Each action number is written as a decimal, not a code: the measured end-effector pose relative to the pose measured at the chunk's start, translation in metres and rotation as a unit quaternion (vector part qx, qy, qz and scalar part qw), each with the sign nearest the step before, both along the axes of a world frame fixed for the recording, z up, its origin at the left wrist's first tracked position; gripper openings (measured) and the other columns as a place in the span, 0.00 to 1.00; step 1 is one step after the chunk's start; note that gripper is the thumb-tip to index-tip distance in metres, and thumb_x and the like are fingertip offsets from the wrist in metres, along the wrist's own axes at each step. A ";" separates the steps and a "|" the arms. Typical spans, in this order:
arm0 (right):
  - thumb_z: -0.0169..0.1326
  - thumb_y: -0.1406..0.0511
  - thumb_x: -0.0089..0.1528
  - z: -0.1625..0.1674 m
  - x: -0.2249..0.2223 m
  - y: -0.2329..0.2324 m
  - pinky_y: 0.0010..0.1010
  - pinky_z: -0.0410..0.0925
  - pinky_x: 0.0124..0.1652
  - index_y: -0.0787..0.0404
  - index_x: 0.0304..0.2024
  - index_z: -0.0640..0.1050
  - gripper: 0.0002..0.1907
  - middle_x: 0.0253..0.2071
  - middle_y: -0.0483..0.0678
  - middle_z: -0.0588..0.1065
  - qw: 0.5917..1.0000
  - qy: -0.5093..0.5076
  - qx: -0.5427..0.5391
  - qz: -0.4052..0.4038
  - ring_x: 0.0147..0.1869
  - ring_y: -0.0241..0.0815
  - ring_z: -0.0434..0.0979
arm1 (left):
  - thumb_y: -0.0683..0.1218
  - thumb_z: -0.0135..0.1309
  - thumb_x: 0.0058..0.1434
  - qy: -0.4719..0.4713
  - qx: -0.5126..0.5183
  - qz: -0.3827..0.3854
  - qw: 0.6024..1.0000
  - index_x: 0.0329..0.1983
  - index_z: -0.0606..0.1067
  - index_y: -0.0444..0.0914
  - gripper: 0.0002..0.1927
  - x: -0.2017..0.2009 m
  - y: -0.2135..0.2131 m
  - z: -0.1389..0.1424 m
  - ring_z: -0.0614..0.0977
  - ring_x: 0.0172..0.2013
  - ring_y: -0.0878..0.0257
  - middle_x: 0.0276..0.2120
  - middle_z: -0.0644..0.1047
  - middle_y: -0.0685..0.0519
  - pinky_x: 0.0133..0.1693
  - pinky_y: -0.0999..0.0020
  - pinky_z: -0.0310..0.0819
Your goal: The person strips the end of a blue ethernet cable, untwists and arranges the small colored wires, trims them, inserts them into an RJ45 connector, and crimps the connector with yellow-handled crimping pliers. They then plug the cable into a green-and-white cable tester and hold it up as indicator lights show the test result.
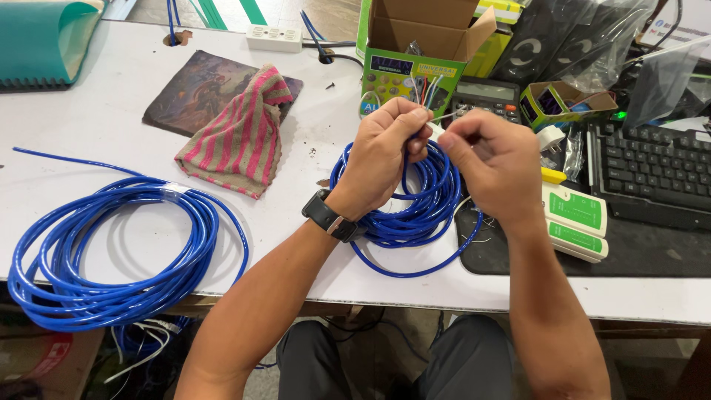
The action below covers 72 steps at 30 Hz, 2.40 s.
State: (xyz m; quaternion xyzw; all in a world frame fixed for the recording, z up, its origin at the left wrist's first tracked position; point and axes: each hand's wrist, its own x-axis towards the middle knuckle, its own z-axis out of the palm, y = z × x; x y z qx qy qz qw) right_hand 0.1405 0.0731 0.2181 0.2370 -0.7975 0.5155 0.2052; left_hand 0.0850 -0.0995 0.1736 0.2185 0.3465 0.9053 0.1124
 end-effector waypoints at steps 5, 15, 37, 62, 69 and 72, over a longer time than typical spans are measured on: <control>0.61 0.74 0.71 0.005 0.000 0.001 0.21 0.67 0.39 0.69 0.41 0.76 0.06 0.38 0.46 0.74 0.969 0.212 0.089 -0.088 0.38 0.30 0.73 | 0.43 0.52 0.69 0.029 -0.110 0.011 0.993 0.38 0.74 0.35 0.06 0.000 0.002 0.003 0.70 0.27 0.72 0.29 0.75 0.55 0.29 0.77 0.64; 0.58 0.69 0.67 0.001 -0.017 0.028 0.21 0.55 0.30 0.65 0.38 0.79 0.04 0.31 0.40 0.71 0.978 -0.183 -0.092 -0.040 0.32 0.29 0.62 | 0.43 0.53 0.69 0.073 -0.129 -0.009 0.989 0.35 0.72 0.36 0.07 0.000 0.002 0.003 0.69 0.25 0.72 0.27 0.73 0.56 0.27 0.77 0.61; 0.57 0.66 0.67 0.001 -0.024 0.024 0.22 0.65 0.26 0.70 0.35 0.80 0.10 0.28 0.49 0.77 0.927 -0.319 -0.189 0.058 0.26 0.34 0.73 | 0.42 0.52 0.70 -0.009 -0.033 0.011 0.999 0.40 0.73 0.33 0.06 -0.006 0.000 0.001 0.71 0.27 0.71 0.30 0.74 0.54 0.31 0.75 0.66; 0.51 0.68 0.70 -0.011 -0.033 0.030 0.18 0.51 0.20 0.64 0.36 0.73 0.08 0.28 0.43 0.68 0.784 -0.344 -0.458 0.239 0.24 0.25 0.58 | 0.39 0.53 0.70 0.384 -0.336 0.292 0.809 0.42 0.72 0.32 0.03 0.025 -0.001 0.021 0.79 0.37 0.51 0.35 0.77 0.44 0.41 0.61 0.72; 0.50 0.61 0.75 -0.007 -0.022 0.020 0.22 0.63 0.32 0.68 0.44 0.75 0.14 0.34 0.45 0.72 0.930 -0.167 -0.306 0.115 0.32 0.32 0.69 | 0.41 0.52 0.70 0.261 -0.339 0.273 0.861 0.40 0.72 0.32 0.06 0.022 0.001 0.021 0.74 0.28 0.63 0.27 0.75 0.51 0.31 0.68 0.69; 0.56 0.66 0.71 -0.003 -0.015 0.013 0.22 0.66 0.40 0.68 0.52 0.75 0.11 0.40 0.45 0.73 1.000 -0.011 0.007 0.006 0.42 0.30 0.71 | 0.43 0.51 0.71 0.240 -0.305 0.244 0.889 0.41 0.72 0.33 0.07 0.019 -0.001 0.020 0.71 0.29 0.70 0.28 0.75 0.55 0.31 0.72 0.68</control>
